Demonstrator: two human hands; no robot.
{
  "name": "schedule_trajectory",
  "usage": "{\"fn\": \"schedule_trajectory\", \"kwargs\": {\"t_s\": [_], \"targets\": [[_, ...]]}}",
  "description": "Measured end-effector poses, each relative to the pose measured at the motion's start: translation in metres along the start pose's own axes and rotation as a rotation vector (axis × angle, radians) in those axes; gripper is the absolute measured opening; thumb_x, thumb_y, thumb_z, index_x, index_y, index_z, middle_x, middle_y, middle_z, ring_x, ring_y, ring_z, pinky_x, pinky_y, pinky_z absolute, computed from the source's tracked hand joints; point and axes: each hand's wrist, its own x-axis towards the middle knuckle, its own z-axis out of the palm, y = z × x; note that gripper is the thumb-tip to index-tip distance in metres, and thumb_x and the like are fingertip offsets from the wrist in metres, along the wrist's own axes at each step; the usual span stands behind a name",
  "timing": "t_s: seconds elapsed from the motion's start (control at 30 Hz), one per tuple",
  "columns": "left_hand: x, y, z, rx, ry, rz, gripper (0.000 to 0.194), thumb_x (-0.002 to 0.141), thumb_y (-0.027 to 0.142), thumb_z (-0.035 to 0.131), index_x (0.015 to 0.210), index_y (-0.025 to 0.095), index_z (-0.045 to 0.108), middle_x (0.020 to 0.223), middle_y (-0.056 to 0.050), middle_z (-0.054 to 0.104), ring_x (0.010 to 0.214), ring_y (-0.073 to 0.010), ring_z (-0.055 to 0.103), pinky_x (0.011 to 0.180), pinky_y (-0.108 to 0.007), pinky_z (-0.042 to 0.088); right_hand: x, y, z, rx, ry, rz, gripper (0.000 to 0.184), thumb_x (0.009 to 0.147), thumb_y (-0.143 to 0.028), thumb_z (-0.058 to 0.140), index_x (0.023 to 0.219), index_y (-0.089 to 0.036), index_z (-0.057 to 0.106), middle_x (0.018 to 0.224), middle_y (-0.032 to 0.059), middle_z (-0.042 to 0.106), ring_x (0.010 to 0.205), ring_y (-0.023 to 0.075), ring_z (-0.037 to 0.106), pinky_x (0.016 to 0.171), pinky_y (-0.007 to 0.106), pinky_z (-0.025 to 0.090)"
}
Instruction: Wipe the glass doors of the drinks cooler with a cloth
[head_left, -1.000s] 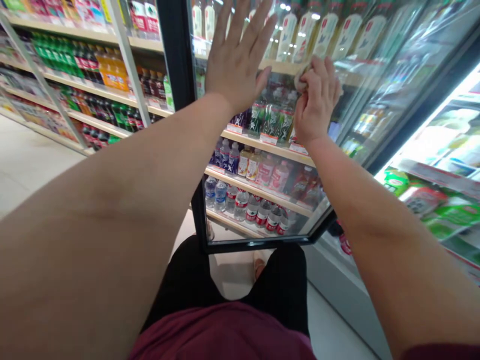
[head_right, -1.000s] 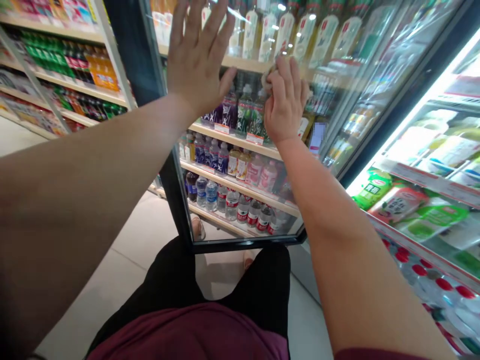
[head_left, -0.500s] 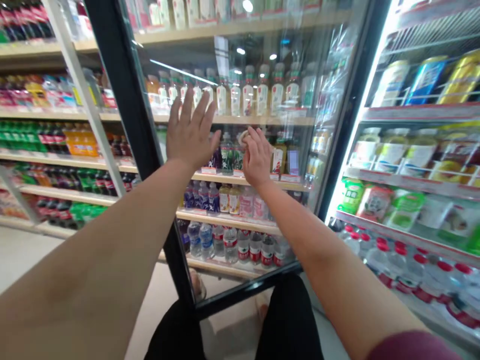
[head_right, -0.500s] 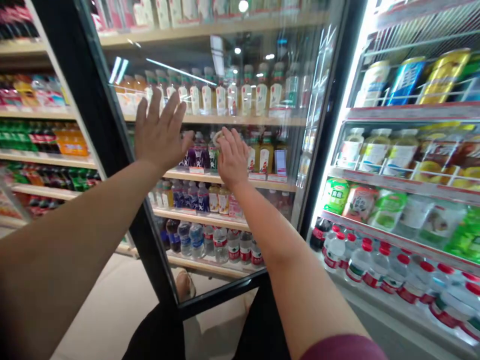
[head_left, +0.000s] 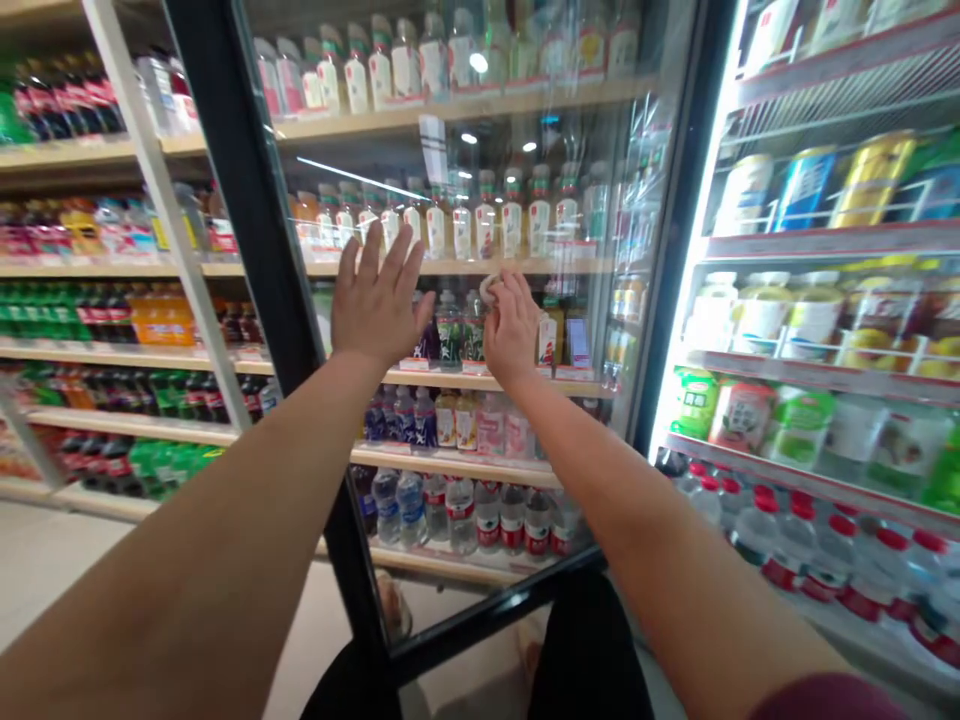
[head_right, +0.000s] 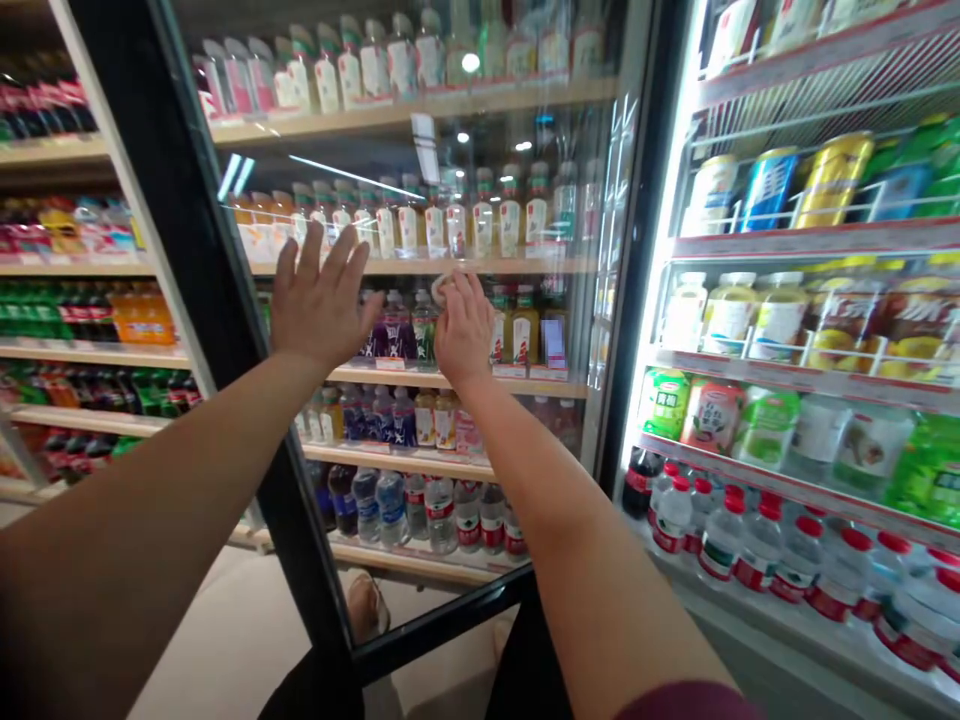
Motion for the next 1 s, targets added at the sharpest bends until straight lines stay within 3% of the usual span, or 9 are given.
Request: {"fn": "schedule_trajectory", "kwargs": {"t_s": [0.2,0.4,0.6,0.8,1.0], "targets": [[0.0,0.003,-0.001,0.031,-0.002,-0.001,0.067,0.105,0.038,0.052,0.168,0.022,0.036,0.173,-0.008,0.032,0.164,-0.0349,0.015,0.136,-0.061,0.009,-0.02,0.001,-0.003,0.03,-0.09,-0.168,0.042,0.099,-0.009,0.043,0.131,-0.021,0.065,0.158,0.0083,0.056,0.159,0.0226,0.037,0.129,0.049,0.036],[-0.002,0.002,-0.003,0.068,0.007,0.016,0.067,0.106,0.037,0.051,0.169,0.022,0.035,0.173,-0.009,0.033,0.163,-0.0359,0.016,0.135,-0.062,0.012,0.001,0.007,-0.001,0.088,0.113,0.022,0.044,0.097,-0.008,0.037,0.128,-0.02,0.066,0.157,0.0104,0.056,0.158,0.0248,0.038,0.128,0.052,0.037],[-0.002,0.0,0.0,0.121,0.016,0.042,0.064,0.108,0.038,0.049,0.168,0.021,0.036,0.172,-0.01,0.035,0.163,-0.0361,0.018,0.134,-0.062,0.015,-0.013,0.013,-0.003,0.107,0.001,-0.099,0.037,0.096,-0.008,0.042,0.121,-0.021,0.066,0.156,0.0089,0.059,0.157,0.0235,0.039,0.126,0.05,0.039],[-0.004,-0.003,0.002,0.135,0.028,0.052,0.061,0.11,0.038,0.046,0.167,0.017,0.038,0.172,-0.012,0.034,0.163,-0.0356,0.017,0.134,-0.062,0.015,0.0,0.014,-0.002,0.079,0.069,-0.019,0.037,0.094,-0.007,0.042,0.119,-0.019,0.067,0.157,0.0116,0.057,0.157,0.026,0.038,0.126,0.051,0.037],[-0.003,-0.001,0.002,0.081,0.003,0.024,0.063,0.106,0.037,0.05,0.165,0.017,0.042,0.172,-0.011,0.035,0.164,-0.035,0.017,0.134,-0.062,0.013,-0.009,0.015,-0.001,0.051,0.04,-0.143,0.034,0.094,-0.008,0.044,0.117,-0.02,0.067,0.157,0.0103,0.057,0.156,0.0243,0.041,0.124,0.048,0.04]]}}
